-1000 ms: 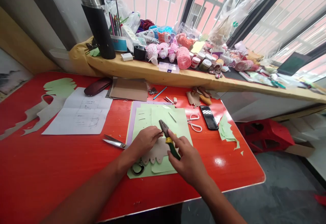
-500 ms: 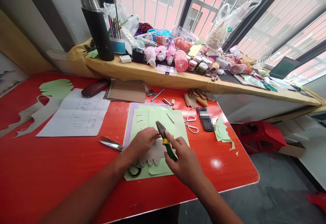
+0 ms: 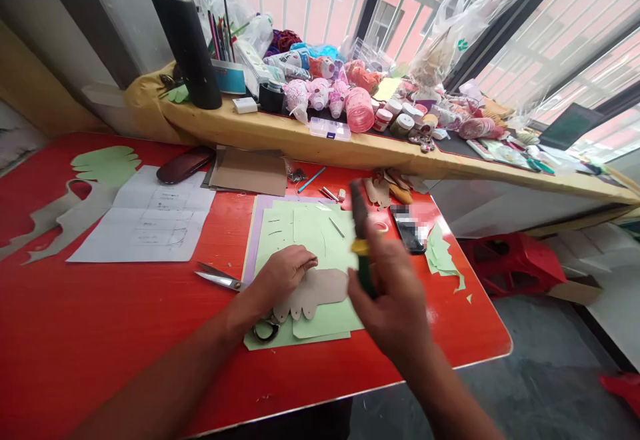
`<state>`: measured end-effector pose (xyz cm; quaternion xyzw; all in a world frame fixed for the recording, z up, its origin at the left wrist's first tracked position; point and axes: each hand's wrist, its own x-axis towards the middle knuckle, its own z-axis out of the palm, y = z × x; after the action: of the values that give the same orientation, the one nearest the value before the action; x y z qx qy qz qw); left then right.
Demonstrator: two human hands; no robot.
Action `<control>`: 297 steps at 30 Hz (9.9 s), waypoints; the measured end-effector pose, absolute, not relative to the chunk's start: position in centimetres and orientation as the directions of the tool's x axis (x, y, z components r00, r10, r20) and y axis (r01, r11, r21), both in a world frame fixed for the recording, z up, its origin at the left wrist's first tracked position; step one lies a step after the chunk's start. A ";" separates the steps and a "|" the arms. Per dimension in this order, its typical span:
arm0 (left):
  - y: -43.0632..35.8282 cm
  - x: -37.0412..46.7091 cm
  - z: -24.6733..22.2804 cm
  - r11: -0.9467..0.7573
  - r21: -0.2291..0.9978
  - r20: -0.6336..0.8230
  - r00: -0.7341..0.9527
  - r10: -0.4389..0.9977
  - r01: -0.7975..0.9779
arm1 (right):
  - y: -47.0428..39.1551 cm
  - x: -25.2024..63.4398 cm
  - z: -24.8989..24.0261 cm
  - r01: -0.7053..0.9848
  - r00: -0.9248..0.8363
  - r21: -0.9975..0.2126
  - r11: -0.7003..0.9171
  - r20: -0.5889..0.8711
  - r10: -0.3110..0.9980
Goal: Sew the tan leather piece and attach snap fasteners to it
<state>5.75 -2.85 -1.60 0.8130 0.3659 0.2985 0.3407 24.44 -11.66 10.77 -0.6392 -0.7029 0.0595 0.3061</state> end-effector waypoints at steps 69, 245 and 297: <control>-3.1 5.5 -1.0 -0.512 0.794 0.258 0.581 0.772 0.328 | -12.3 24.8 7.3 0.915 -0.169 -0.383 0.128 -0.076 0.983; -4.2 0.4 1.5 -0.279 0.519 -0.223 0.443 0.868 0.808 | -4.0 26.5 -0.9 0.611 -0.313 -0.757 0.232 0.038 0.949; -3.4 3.4 0.5 0.166 0.927 -0.300 0.401 0.866 0.336 | -4.0 27.3 1.1 0.492 -0.424 -0.870 0.029 -0.209 0.881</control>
<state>3.44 -3.38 0.53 0.6037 0.4974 0.2287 0.5795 27.29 -4.00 1.08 -0.4982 -0.6889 0.4870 0.2001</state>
